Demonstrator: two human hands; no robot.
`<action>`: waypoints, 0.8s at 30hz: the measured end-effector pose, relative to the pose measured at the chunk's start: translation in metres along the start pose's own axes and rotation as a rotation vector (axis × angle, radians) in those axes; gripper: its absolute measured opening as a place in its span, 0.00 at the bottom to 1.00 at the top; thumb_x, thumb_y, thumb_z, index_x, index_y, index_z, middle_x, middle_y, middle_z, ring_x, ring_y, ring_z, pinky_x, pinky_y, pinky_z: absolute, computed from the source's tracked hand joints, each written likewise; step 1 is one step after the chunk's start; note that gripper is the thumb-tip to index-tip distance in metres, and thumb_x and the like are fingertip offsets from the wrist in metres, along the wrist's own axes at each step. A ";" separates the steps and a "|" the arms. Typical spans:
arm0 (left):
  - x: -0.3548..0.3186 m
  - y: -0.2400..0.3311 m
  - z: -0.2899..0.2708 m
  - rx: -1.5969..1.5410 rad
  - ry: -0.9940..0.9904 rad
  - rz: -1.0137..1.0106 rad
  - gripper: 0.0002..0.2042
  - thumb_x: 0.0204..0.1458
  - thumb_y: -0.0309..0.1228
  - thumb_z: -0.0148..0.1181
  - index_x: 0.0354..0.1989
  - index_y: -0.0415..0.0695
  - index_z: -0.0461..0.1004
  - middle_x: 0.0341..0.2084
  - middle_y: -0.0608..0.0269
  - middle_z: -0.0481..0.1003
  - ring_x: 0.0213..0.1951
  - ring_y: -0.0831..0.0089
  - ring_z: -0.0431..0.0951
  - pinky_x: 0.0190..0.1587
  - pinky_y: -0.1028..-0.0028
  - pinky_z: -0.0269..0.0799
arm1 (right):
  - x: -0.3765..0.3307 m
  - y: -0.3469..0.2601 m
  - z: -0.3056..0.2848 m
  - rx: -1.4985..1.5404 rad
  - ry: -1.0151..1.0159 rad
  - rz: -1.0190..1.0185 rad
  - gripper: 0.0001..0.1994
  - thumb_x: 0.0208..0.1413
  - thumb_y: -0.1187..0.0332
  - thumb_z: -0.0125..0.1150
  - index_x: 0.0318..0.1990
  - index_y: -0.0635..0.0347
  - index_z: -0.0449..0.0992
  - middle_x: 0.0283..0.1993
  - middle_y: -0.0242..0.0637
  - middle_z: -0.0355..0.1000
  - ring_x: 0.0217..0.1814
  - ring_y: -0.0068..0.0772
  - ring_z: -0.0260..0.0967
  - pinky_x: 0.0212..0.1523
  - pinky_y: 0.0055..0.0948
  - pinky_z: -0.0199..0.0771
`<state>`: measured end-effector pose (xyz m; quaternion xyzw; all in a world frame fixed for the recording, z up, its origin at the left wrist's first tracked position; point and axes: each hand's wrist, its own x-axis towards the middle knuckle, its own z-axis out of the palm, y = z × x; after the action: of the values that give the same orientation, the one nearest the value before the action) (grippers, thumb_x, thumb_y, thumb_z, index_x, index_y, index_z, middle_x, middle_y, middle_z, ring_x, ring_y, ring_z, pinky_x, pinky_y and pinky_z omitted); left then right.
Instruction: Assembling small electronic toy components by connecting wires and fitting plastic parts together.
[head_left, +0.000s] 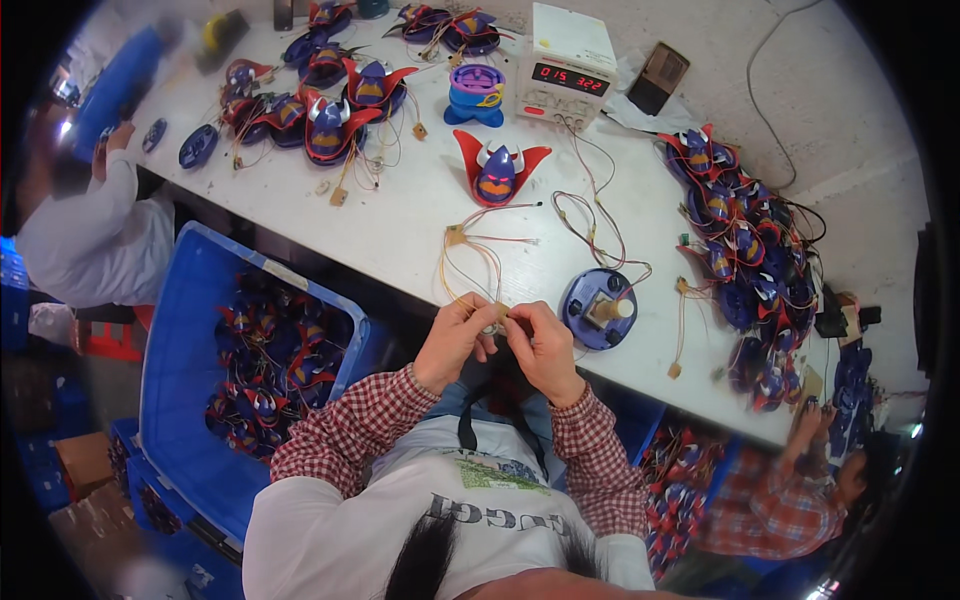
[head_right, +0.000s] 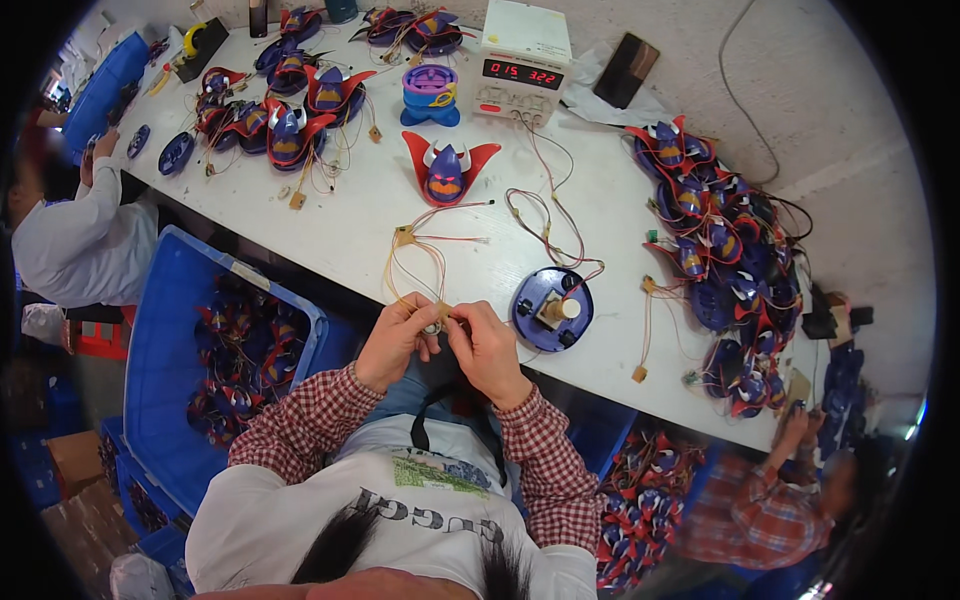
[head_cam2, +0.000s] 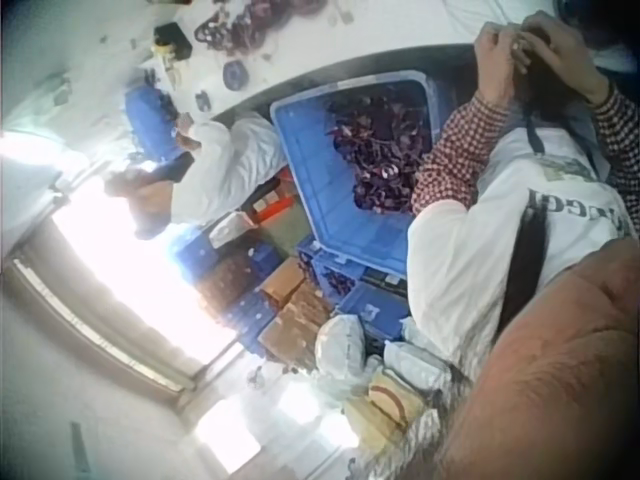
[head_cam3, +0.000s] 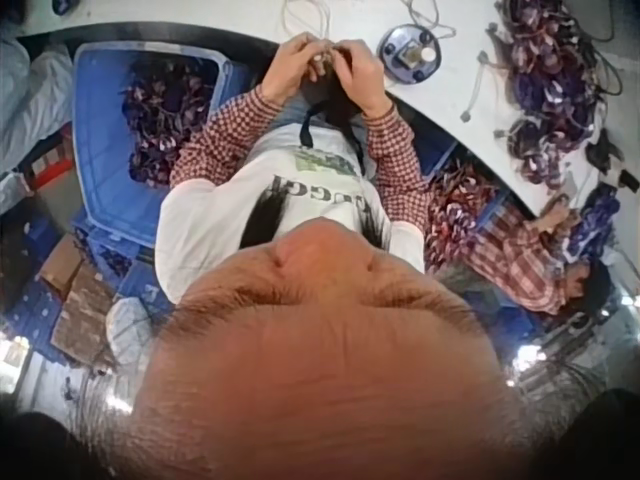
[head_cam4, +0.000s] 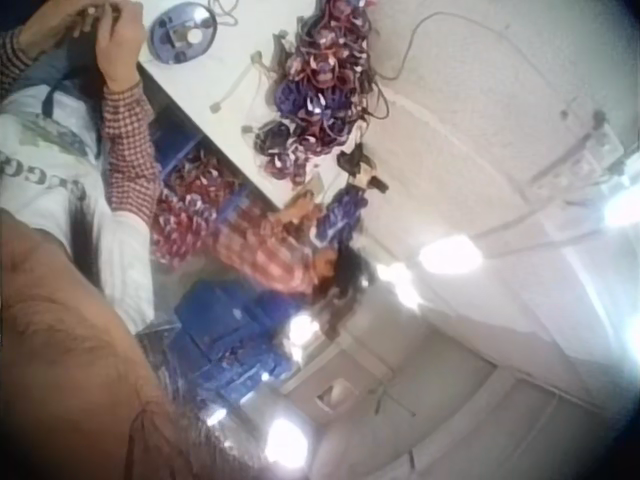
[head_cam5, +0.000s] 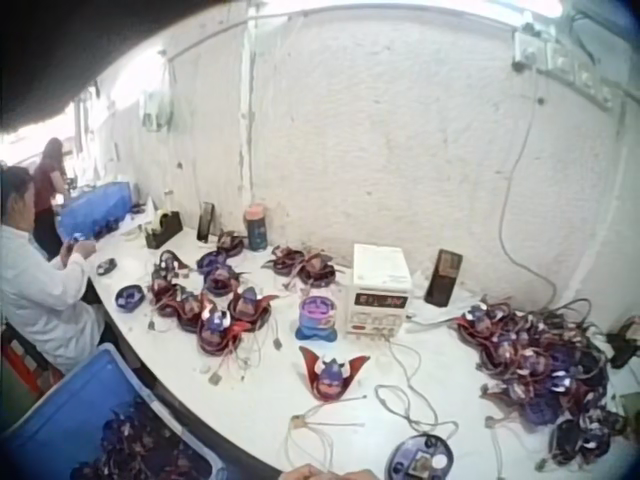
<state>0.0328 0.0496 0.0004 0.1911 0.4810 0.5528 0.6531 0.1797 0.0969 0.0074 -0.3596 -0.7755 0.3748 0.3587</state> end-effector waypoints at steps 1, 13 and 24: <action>0.000 -0.001 0.000 -0.012 0.001 0.003 0.06 0.57 0.30 0.55 0.34 0.42 0.69 0.24 0.63 0.73 0.17 0.80 0.71 0.16 0.87 0.64 | -0.001 0.001 0.001 0.004 0.009 0.000 0.04 0.51 0.80 0.59 0.35 0.66 0.73 0.30 0.34 0.68 0.25 0.24 0.62 0.26 0.20 0.64; -0.001 -0.005 0.008 -0.086 0.003 0.002 0.05 0.58 0.30 0.54 0.35 0.41 0.68 0.24 0.62 0.73 0.18 0.80 0.71 0.19 0.86 0.65 | -0.001 -0.001 -0.001 -0.031 0.069 -0.037 0.05 0.50 0.81 0.59 0.35 0.65 0.73 0.30 0.35 0.69 0.25 0.26 0.63 0.26 0.20 0.64; 0.000 -0.005 0.010 -0.094 0.009 0.014 0.06 0.57 0.32 0.54 0.33 0.42 0.69 0.24 0.64 0.72 0.19 0.81 0.70 0.19 0.86 0.64 | 0.000 0.000 0.000 -0.044 0.103 -0.076 0.06 0.50 0.81 0.59 0.36 0.65 0.73 0.30 0.36 0.69 0.24 0.28 0.62 0.24 0.22 0.63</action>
<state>0.0438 0.0511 0.0010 0.1609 0.4558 0.5802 0.6555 0.1797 0.0971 0.0075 -0.3567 -0.7771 0.3248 0.4041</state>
